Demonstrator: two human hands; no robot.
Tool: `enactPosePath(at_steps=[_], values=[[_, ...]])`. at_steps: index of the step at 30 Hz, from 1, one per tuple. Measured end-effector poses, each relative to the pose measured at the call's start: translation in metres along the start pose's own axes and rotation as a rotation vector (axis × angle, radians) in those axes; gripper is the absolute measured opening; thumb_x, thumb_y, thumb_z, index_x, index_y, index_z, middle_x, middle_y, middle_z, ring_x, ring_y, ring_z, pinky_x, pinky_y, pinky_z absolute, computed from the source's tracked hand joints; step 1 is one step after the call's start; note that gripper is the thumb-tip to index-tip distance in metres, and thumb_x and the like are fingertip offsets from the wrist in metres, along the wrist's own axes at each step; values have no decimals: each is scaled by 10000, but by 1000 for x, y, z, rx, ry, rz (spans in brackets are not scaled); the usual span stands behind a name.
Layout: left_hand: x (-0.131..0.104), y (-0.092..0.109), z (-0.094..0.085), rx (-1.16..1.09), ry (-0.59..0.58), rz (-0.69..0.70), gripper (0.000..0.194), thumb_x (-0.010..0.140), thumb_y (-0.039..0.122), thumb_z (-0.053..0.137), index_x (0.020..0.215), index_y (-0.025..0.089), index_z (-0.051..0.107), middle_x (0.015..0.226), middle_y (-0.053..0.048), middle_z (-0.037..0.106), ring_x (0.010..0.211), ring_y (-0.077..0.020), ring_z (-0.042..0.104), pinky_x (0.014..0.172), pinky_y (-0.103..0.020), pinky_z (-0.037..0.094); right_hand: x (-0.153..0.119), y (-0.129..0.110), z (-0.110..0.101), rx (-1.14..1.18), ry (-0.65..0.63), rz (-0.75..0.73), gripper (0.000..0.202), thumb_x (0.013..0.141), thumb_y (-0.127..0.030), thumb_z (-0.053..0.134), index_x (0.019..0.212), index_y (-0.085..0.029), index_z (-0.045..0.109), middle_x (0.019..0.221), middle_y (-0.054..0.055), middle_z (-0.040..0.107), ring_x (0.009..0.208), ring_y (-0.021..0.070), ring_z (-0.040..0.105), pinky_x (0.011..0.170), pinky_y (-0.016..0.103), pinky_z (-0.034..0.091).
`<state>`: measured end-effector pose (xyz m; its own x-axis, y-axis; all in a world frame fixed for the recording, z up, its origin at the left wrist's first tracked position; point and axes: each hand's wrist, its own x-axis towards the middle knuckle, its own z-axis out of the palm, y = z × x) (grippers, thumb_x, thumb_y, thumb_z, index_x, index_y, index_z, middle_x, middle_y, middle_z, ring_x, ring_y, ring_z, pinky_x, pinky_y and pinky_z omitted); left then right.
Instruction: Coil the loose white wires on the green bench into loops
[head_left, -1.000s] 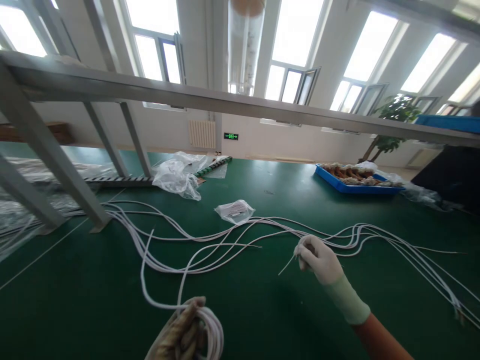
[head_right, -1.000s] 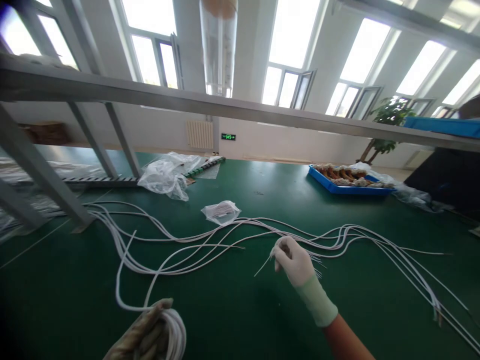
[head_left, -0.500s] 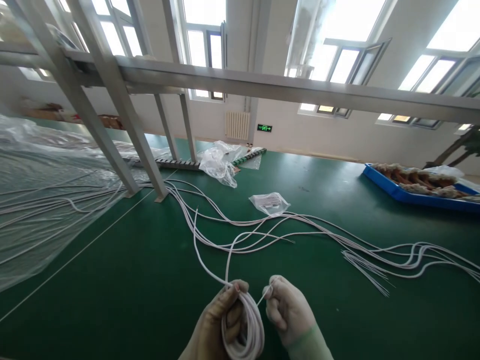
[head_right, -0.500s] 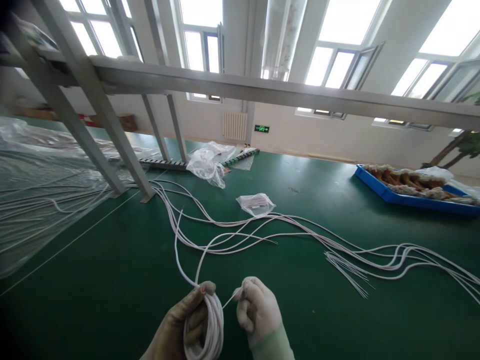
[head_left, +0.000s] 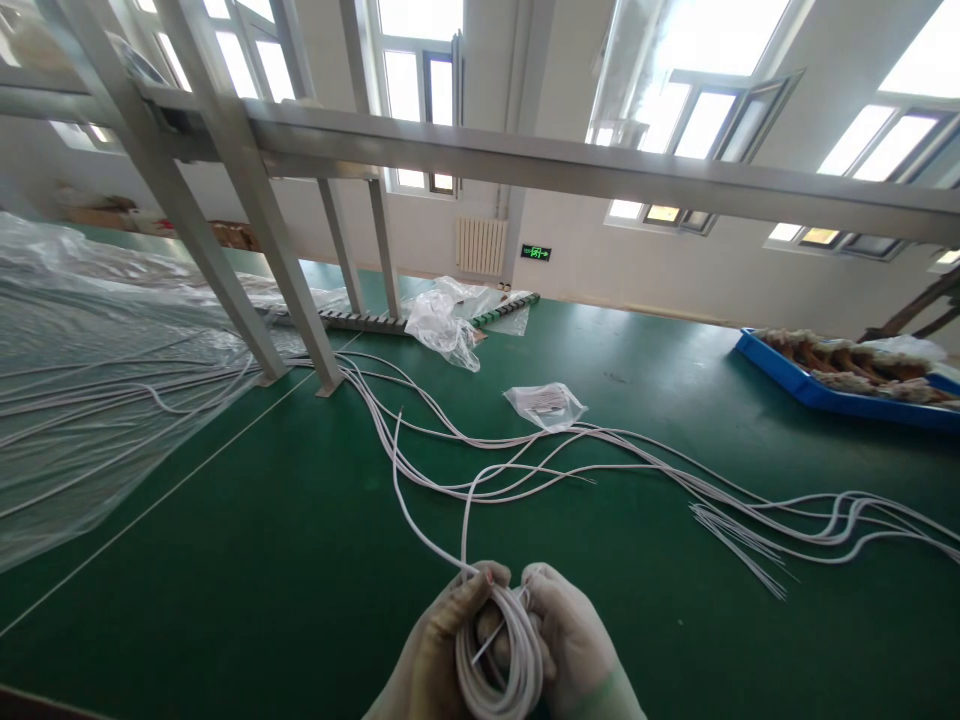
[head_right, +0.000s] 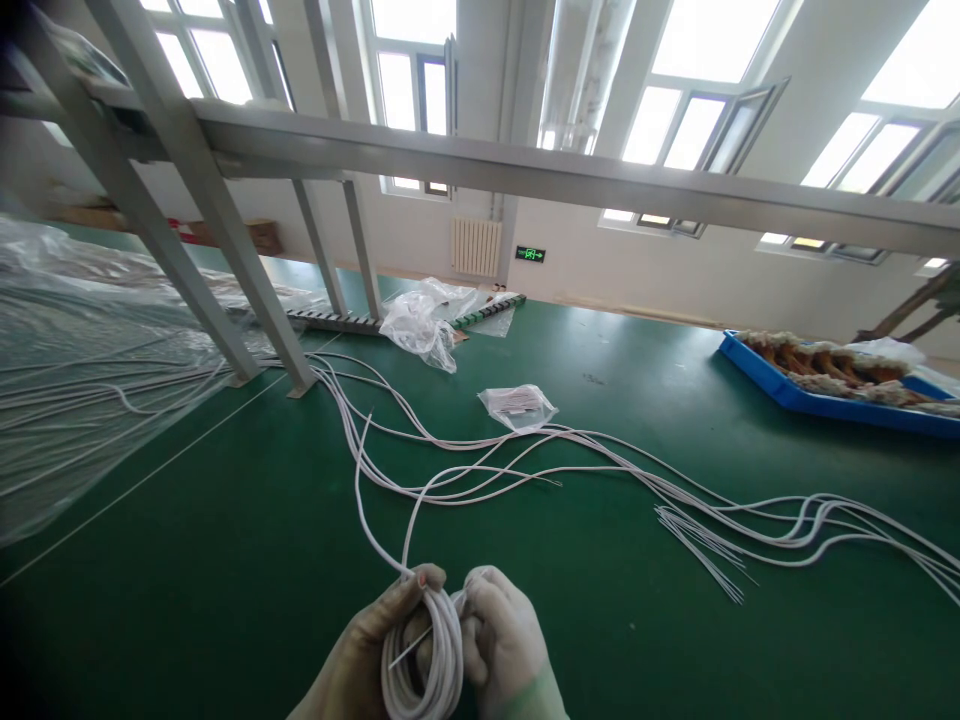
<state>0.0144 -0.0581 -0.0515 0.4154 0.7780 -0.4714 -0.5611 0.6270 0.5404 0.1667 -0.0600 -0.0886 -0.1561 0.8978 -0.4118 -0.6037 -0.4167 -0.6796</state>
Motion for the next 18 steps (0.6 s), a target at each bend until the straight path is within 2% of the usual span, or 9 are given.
enactPosePath(at_steps=[3,6,8,10,12,14,16,18], values=[[3,0,-4,12,72,12,366,876,500,718,1054,181,694,728,-24,728,678,-197,691,712,-319,538,-8,-10,4,-260,49,-178,401,877,-564,760,872,-193,608,685,-13,623,462,96,458,412,198,321],[2,3,-3,52,99,20,335,883,467,725,1054,179,707,813,-32,747,726,-193,693,734,-312,541,-18,-22,10,-588,112,-359,311,945,-514,684,900,-208,650,828,33,682,650,185,623,582,279,520],[2,5,-2,54,98,47,313,892,445,725,1057,179,720,834,-35,752,739,-186,689,732,-298,540,-24,-28,14,-776,97,-476,221,983,-423,620,899,-223,663,855,40,686,739,218,655,674,319,554],[4,5,-5,54,79,56,294,894,407,737,1068,170,733,860,-49,759,783,-190,697,760,-292,548,-29,-31,19,-935,51,-593,170,995,-319,541,913,-236,664,865,40,680,762,221,650,690,328,542],[7,5,-10,24,86,54,264,865,350,778,1051,166,745,896,-59,769,843,-207,713,821,-310,567,-33,-30,23,-1073,20,-651,109,921,-243,567,975,-247,661,911,41,673,777,230,640,692,347,534],[9,5,-13,-2,123,70,255,836,310,806,1040,168,746,915,-63,775,856,-223,723,846,-338,583,-36,-26,28,-1197,66,-613,257,786,-191,678,1032,-262,658,957,42,667,787,252,635,673,366,540],[9,8,-11,7,199,49,229,821,292,817,999,166,748,880,-66,771,808,-233,727,784,-341,592,-38,-21,32,-1287,160,-548,384,679,-160,793,1020,-276,660,958,42,665,780,272,631,630,371,543],[8,12,-4,35,277,-9,188,813,271,822,944,154,754,845,-72,764,770,-225,721,727,-316,580,-36,-19,33,-1359,202,-571,337,690,-184,847,946,-278,649,898,36,659,745,271,617,595,361,519]])
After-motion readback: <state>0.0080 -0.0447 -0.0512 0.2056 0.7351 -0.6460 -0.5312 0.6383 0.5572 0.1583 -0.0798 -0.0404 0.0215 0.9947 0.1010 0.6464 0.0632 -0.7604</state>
